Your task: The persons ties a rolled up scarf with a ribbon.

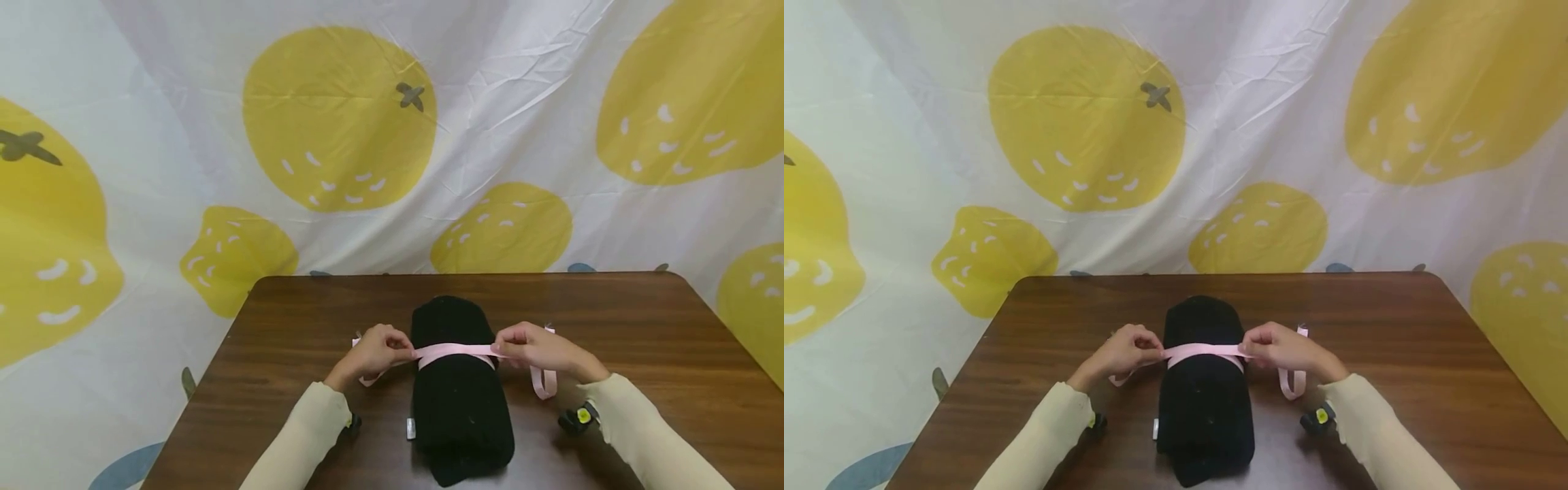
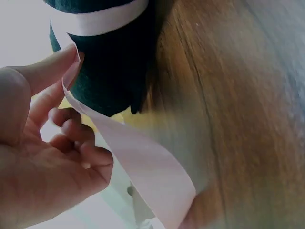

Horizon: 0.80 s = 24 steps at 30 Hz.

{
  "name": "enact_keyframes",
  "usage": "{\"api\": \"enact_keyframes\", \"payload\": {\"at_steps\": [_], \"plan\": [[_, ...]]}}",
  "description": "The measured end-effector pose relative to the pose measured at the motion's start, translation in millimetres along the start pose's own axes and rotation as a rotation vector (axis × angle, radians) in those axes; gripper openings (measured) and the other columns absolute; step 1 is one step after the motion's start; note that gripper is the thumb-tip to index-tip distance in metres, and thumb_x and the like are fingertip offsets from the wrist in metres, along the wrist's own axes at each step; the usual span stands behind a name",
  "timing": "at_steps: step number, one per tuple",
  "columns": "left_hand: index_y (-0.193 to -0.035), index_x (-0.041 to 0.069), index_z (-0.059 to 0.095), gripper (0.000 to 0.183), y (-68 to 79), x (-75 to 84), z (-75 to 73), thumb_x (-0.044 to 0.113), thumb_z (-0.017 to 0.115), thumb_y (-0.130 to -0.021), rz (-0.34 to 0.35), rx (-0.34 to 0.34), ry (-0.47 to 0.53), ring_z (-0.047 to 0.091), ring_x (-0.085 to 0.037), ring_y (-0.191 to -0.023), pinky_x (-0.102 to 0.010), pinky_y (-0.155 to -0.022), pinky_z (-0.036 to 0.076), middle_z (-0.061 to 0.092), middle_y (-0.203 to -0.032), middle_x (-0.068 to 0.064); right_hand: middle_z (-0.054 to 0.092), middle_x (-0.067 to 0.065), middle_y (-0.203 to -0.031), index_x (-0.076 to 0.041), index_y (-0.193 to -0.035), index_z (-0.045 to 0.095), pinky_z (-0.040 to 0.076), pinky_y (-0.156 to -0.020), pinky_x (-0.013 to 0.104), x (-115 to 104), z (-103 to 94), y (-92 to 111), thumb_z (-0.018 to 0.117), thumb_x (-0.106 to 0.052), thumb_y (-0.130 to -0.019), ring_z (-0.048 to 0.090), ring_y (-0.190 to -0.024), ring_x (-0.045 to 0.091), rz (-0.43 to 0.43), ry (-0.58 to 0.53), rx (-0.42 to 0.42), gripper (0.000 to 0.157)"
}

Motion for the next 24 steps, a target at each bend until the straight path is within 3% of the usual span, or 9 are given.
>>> {"api": "enact_keyframes", "payload": {"at_steps": [6,11,17,24], "plan": [[-0.084,0.018,0.077,0.010,4.1,8.0,-1.1,0.023,0.073,-0.091,-0.028,0.044,0.055,0.040,-0.010,-0.046,-0.025,-0.044,0.033,0.047,-0.056,0.004,0.051,-0.008,-0.073,-0.010,-0.086,0.070,0.042,-0.062,0.024,-21,-4.5,1,0.057,-0.013,-0.100,0.048,-0.067,0.006,-0.073,0.214,0.046,0.019],[-0.085,0.013,0.076,0.011,4.6,14.4,-1.1,0.020,0.071,-0.092,-0.007,0.068,0.017,0.037,-0.008,-0.041,-0.023,-0.041,0.030,0.042,-0.051,0.006,0.056,-0.009,-0.081,-0.014,-0.086,0.074,0.043,-0.069,0.026,-29,-6.5,3,0.063,-0.013,-0.096,0.049,-0.076,0.007,-0.097,0.337,0.105,0.015],[-0.081,0.014,0.074,0.013,5.9,17.4,-1.3,0.022,0.071,-0.091,-0.040,0.117,0.010,0.038,-0.007,-0.040,-0.022,-0.040,0.030,0.044,-0.050,0.007,0.053,-0.011,-0.075,-0.017,-0.082,0.076,0.041,-0.065,0.025,-38,-6.1,4,0.070,-0.015,-0.092,0.046,-0.072,0.005,-0.118,0.429,0.212,0.011],[-0.079,0.013,0.071,0.013,7.2,19.8,-1.1,0.022,0.071,-0.089,-0.092,0.188,0.029,0.038,-0.007,-0.040,-0.023,-0.039,0.028,0.048,-0.050,0.006,0.061,-0.010,-0.067,-0.016,-0.078,0.077,0.040,-0.059,0.023,-45,-4.4,4,0.073,-0.015,-0.089,0.047,-0.064,0.004,-0.012,0.401,0.262,0.011]]}}
Point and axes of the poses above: each hand's wrist, its own y-axis away from the middle knuckle, its own z-axis out of the palm, x = y × z, the point moved 3 cm from there along -y, towards the middle knuckle
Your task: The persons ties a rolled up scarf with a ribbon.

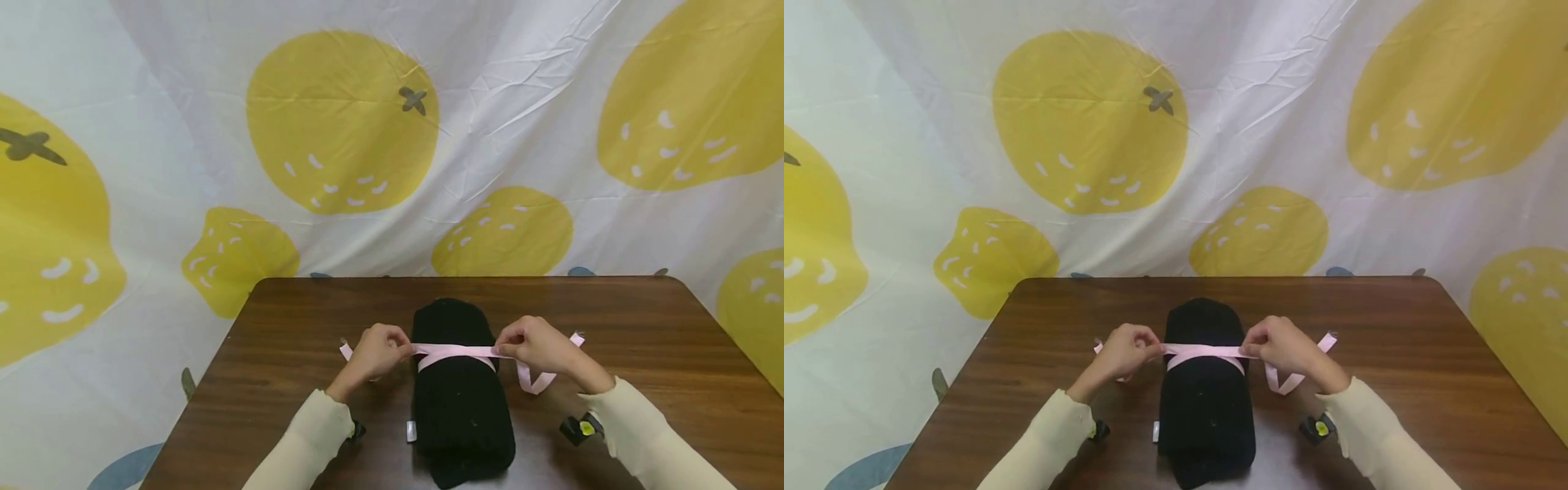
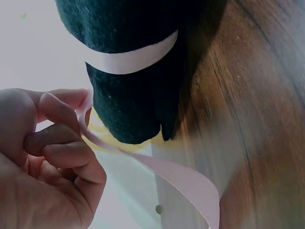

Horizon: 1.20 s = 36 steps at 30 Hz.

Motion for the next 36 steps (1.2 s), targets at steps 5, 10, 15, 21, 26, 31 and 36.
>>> {"api": "enact_keyframes", "payload": {"at_steps": [5,10,15,21,26,31,36], "plan": [[-0.082,0.012,0.068,0.013,2.0,2.7,3.3,0.021,0.069,-0.091,-0.054,0.023,0.022,0.046,-0.008,-0.042,-0.023,-0.040,0.031,0.057,-0.052,0.004,0.064,-0.005,-0.066,-0.013,-0.081,0.078,0.039,-0.054,0.025,-5,-0.4,2,0.072,-0.012,-0.089,0.049,-0.059,0.008,0.118,-0.019,0.025,0.010],[-0.087,0.012,0.066,0.010,4.6,5.8,6.7,0.019,0.064,-0.094,-0.088,0.052,0.033,0.056,-0.011,-0.046,-0.025,-0.044,0.035,0.061,-0.053,0.003,0.057,0.001,-0.054,-0.008,-0.088,0.075,0.038,-0.044,0.027,-12,2.9,5,0.066,-0.010,-0.093,0.053,-0.047,0.015,0.293,-0.118,-0.036,0.011],[-0.088,0.012,0.063,0.014,6.4,10.4,8.2,0.023,0.061,-0.097,-0.094,0.091,0.031,0.056,-0.013,-0.050,-0.027,-0.047,0.036,0.066,-0.056,-0.001,0.054,0.002,-0.049,-0.001,-0.095,0.066,0.044,-0.042,0.027,-17,8.5,8,0.057,-0.008,-0.098,0.055,-0.041,0.016,0.355,-0.225,-0.093,0.012],[-0.087,0.008,0.062,0.016,6.1,14.4,8.0,0.021,0.059,-0.097,-0.064,0.143,0.113,0.059,-0.013,-0.056,-0.024,-0.047,0.034,0.071,-0.063,-0.002,0.066,0.012,-0.062,0.002,-0.103,0.055,0.044,-0.042,0.025,-17,13.1,8,0.049,-0.011,-0.102,0.055,-0.043,0.013,0.401,-0.433,-0.067,0.015],[-0.086,0.006,0.062,0.014,6.3,17.2,7.6,0.016,0.063,-0.095,-0.020,0.203,0.160,0.055,-0.009,-0.055,-0.022,-0.048,0.035,0.074,-0.074,-0.006,0.070,0.015,-0.072,0.004,-0.109,0.054,0.049,-0.046,0.029,-15,17.1,10,0.048,-0.014,-0.103,0.057,-0.047,0.016,0.434,-0.517,-0.007,0.020],[-0.089,0.001,0.061,0.013,4.4,15.5,11.4,0.012,0.064,-0.095,-0.001,0.213,0.335,0.065,-0.011,-0.055,-0.032,-0.057,0.057,0.073,-0.084,-0.021,0.072,0.015,-0.078,0.004,-0.106,0.058,0.051,-0.049,0.031,-15,21.4,9,0.052,-0.016,-0.102,0.059,-0.049,0.017,0.449,-0.523,0.091,0.021],[-0.096,-0.008,0.058,0.013,0.9,12.9,17.4,0.004,0.063,-0.095,0.009,0.211,0.601,0.074,-0.034,-0.074,-0.038,-0.067,0.059,0.071,-0.093,-0.029,0.074,0.015,-0.084,0.006,-0.102,0.062,0.054,-0.052,0.033,-18,23.3,7,0.055,-0.012,-0.099,0.062,-0.054,0.017,0.441,-0.532,0.181,0.020]]}}
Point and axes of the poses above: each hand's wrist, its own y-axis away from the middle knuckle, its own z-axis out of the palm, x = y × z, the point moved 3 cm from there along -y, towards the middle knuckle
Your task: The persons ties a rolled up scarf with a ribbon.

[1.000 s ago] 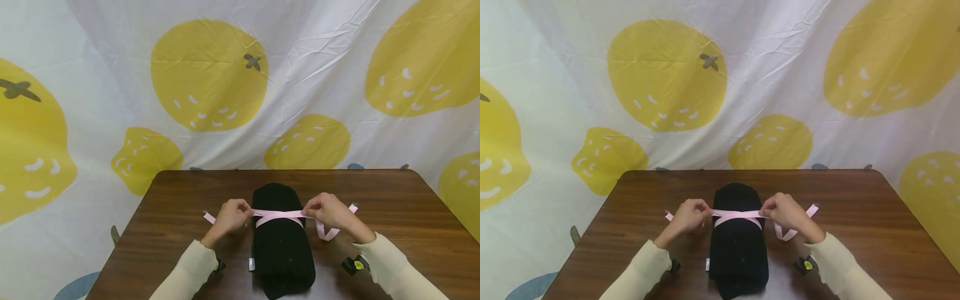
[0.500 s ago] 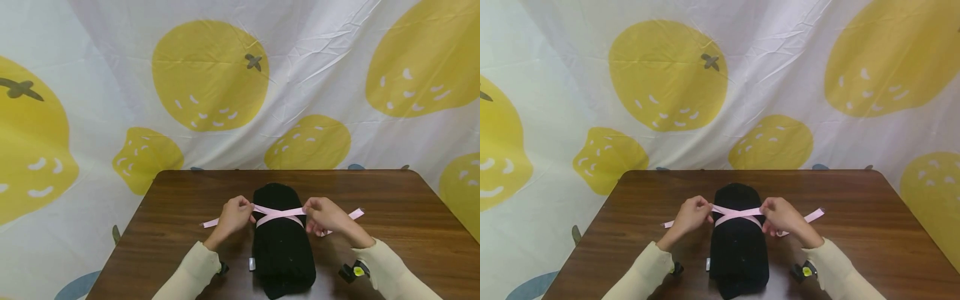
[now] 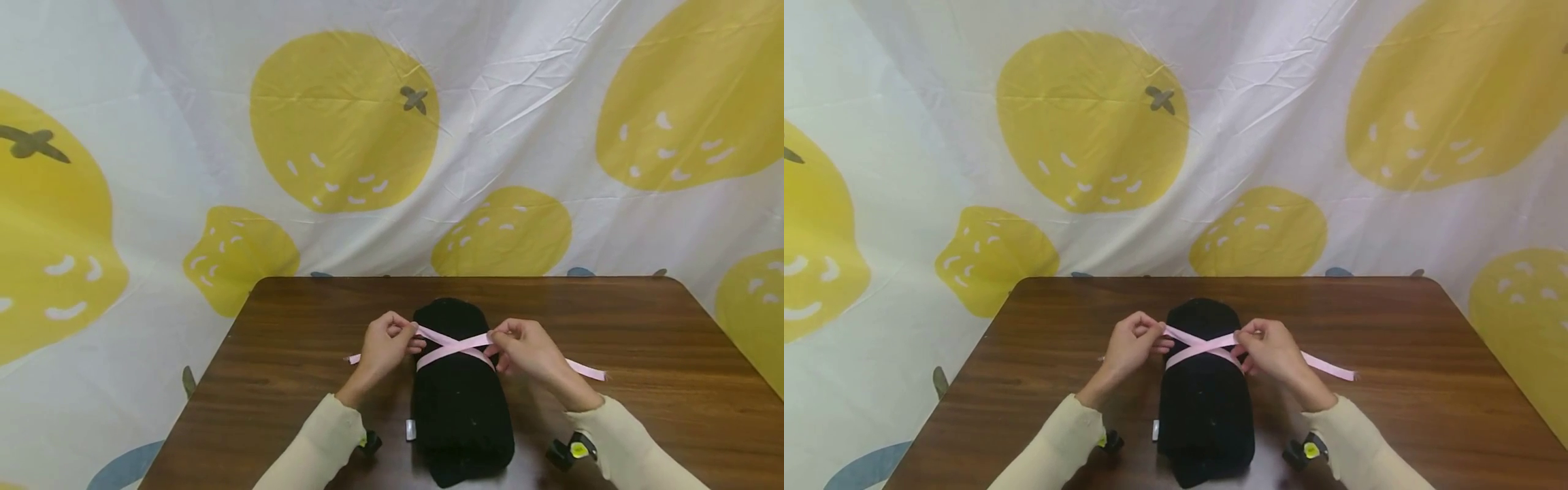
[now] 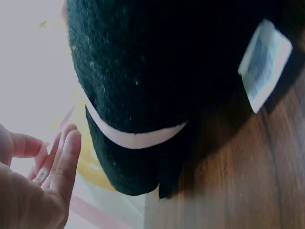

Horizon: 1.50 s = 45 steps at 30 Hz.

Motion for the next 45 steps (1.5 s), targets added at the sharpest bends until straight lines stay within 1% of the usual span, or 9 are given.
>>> {"api": "enact_keyframes", "payload": {"at_steps": [5,9,15,20,24,28,33,40,45], "plan": [[-0.097,-0.011,0.058,0.014,-1.3,-0.4,1.8,0.001,0.064,-0.094,0.019,0.049,0.065,0.072,-0.041,-0.084,-0.037,-0.071,0.059,0.070,-0.098,-0.029,0.074,0.018,-0.089,0.010,-0.103,0.062,0.058,-0.060,0.037,-2,1.9,-2,0.057,-0.010,-0.097,0.066,-0.058,0.017,-0.005,-0.054,0.022,0.021],[-0.098,-0.010,0.055,0.014,-1.9,-1.2,3.2,-0.002,0.065,-0.092,0.018,0.082,0.099,0.073,-0.032,-0.077,-0.036,-0.069,0.059,0.070,-0.094,-0.029,0.075,0.016,-0.090,0.007,-0.102,0.063,0.059,-0.062,0.038,-3,2.6,-2,0.063,-0.013,-0.095,0.068,-0.062,0.019,0.010,-0.058,0.030,0.021],[-0.102,-0.007,0.047,0.021,-3.0,-2.4,7.0,-0.005,0.065,-0.091,-0.019,0.112,0.217,0.070,-0.018,-0.070,-0.033,-0.068,0.059,0.066,-0.085,-0.014,0.074,0.013,-0.085,0.007,-0.100,0.062,0.059,-0.064,0.036,-5,5.0,-3,0.067,-0.010,-0.093,0.070,-0.065,0.019,-0.009,-0.101,0.077,0.020],[-0.106,-0.006,0.043,0.024,-3.8,-1.4,11.6,-0.006,0.062,-0.092,-0.029,0.129,0.306,0.067,-0.015,-0.071,-0.033,-0.069,0.059,0.062,-0.085,-0.009,0.074,0.014,-0.087,0.012,-0.102,0.058,0.060,-0.068,0.036,-10,9.4,-4,0.064,-0.004,-0.093,0.072,-0.070,0.018,-0.069,-0.189,0.127,0.019],[-0.104,-0.001,0.043,0.020,-3.3,-0.8,14.4,-0.006,0.059,-0.094,-0.041,0.132,0.347,0.065,-0.015,-0.070,-0.033,-0.069,0.059,0.060,-0.086,-0.008,0.074,0.008,-0.084,0.012,-0.103,0.057,0.059,-0.070,0.030,-12,11.5,-5,0.063,0.000,-0.092,0.072,-0.072,0.013,-0.082,-0.228,0.182,0.018],[-0.103,0.001,0.043,0.018,-2.2,-1.5,15.1,-0.004,0.058,-0.095,-0.063,0.129,0.356,0.065,-0.015,-0.069,-0.034,-0.070,0.060,0.059,-0.087,-0.008,0.071,0.000,-0.077,0.012,-0.105,0.054,0.057,-0.070,0.022,-13,15.5,-6,0.064,0.004,-0.089,0.069,-0.071,0.008,-0.087,-0.266,0.241,0.020],[-0.102,0.006,0.044,0.017,-3.1,-1.5,16.2,-0.003,0.058,-0.096,-0.095,0.128,0.377,0.066,-0.016,-0.069,-0.034,-0.070,0.060,0.060,-0.087,-0.008,0.064,-0.004,-0.072,0.005,-0.106,0.045,0.055,-0.069,0.020,-14,23.2,-9,0.061,0.011,-0.087,0.064,-0.068,0.004,-0.096,-0.330,0.302,0.026],[-0.101,0.007,0.045,0.022,-3.9,-1.8,18.1,-0.002,0.063,-0.093,-0.113,0.136,0.380,0.064,-0.012,-0.064,-0.027,-0.062,0.057,0.064,-0.081,-0.004,0.053,-0.003,-0.076,-0.004,-0.103,0.038,0.040,-0.060,0.020,-12,27.3,-8,0.066,0.008,-0.083,0.050,-0.066,0.005,-0.089,-0.247,0.445,0.036],[-0.106,0.006,0.048,0.027,-4.3,-2.6,17.8,0.005,0.070,-0.090,-0.128,0.140,0.307,0.063,-0.011,-0.065,-0.024,-0.064,0.053,0.070,-0.082,-0.004,0.059,-0.003,-0.079,-0.006,-0.099,0.036,0.047,-0.063,0.017,-14,31.2,-7,0.069,0.007,-0.083,0.055,-0.069,0.002,-0.079,-0.323,0.470,0.039]]}}
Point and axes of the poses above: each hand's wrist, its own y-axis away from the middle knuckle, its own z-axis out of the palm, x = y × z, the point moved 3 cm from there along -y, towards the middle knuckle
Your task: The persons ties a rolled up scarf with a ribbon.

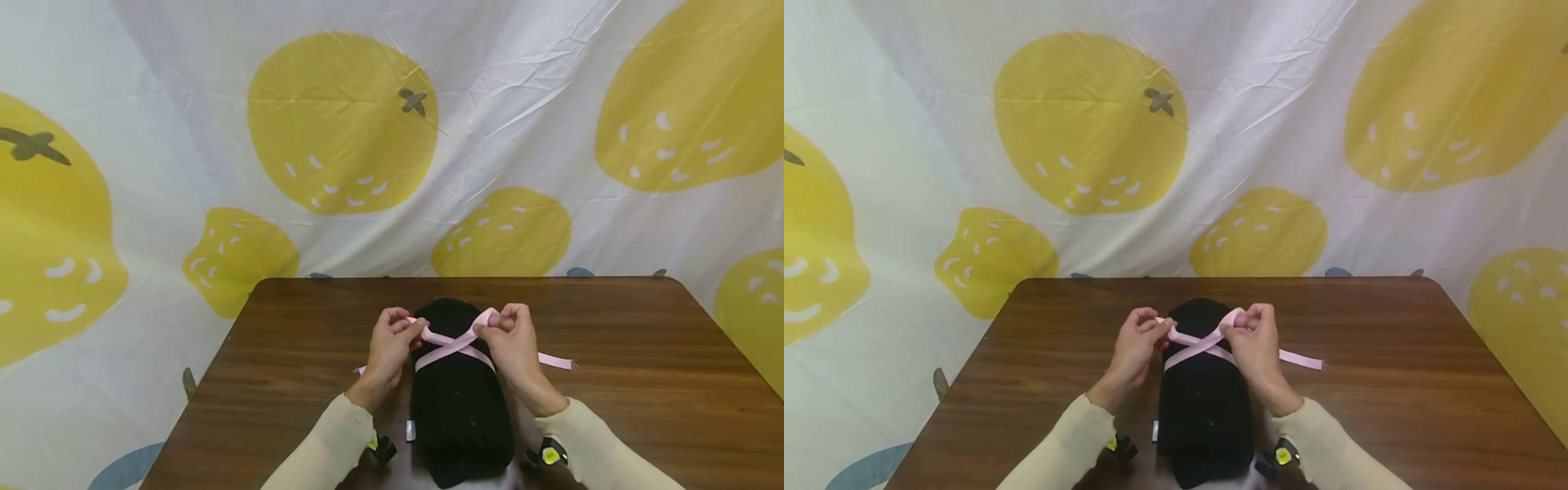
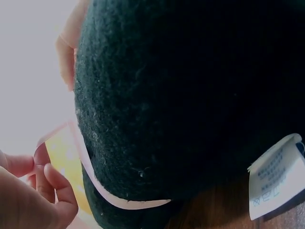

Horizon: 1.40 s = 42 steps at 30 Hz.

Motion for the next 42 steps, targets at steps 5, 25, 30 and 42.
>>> {"api": "enact_keyframes", "payload": {"at_steps": [5,25,30,42], "plan": [[-0.116,0.000,0.052,0.038,0.1,0.4,0.9,0.012,0.075,-0.088,-0.005,-0.008,-0.079,0.063,-0.012,-0.073,-0.030,-0.074,0.052,0.074,-0.093,-0.012,0.072,0.005,-0.084,-0.003,-0.099,0.039,0.051,-0.067,0.016,-2,4.0,2,0.070,0.005,-0.086,0.062,-0.071,-0.003,0.004,-0.044,-0.023,0.035],[-0.120,0.006,0.059,0.039,3.2,9.4,12.2,0.011,0.078,-0.085,0.119,-0.013,-0.181,0.071,-0.031,-0.092,-0.023,-0.071,0.053,0.075,-0.097,-0.017,0.075,0.018,-0.099,0.003,-0.105,0.064,0.049,-0.063,0.021,-1,9.2,0,0.075,-0.016,-0.089,0.065,-0.076,0.010,-0.083,0.110,-0.233,0.026],[-0.121,0.007,0.060,0.041,-0.1,9.2,13.4,0.012,0.078,-0.085,0.171,-0.067,-0.235,0.072,-0.020,-0.088,-0.023,-0.072,0.055,0.075,-0.099,-0.016,0.075,0.018,-0.098,0.004,-0.104,0.064,0.049,-0.064,0.020,0,10.2,-1,0.073,-0.010,-0.090,0.065,-0.078,0.004,-0.084,0.125,-0.301,0.022],[-0.119,0.003,0.060,0.035,0.9,17.9,24.2,0.008,0.074,-0.088,0.302,-0.290,-0.300,0.068,-0.010,-0.076,-0.022,-0.067,0.056,0.074,-0.096,-0.019,0.074,0.017,-0.091,0.004,-0.121,0.053,0.052,-0.072,0.021,-6,17.2,1,0.066,0.003,-0.090,0.067,-0.081,0.005,-0.181,0.142,-0.512,0.034]]}}
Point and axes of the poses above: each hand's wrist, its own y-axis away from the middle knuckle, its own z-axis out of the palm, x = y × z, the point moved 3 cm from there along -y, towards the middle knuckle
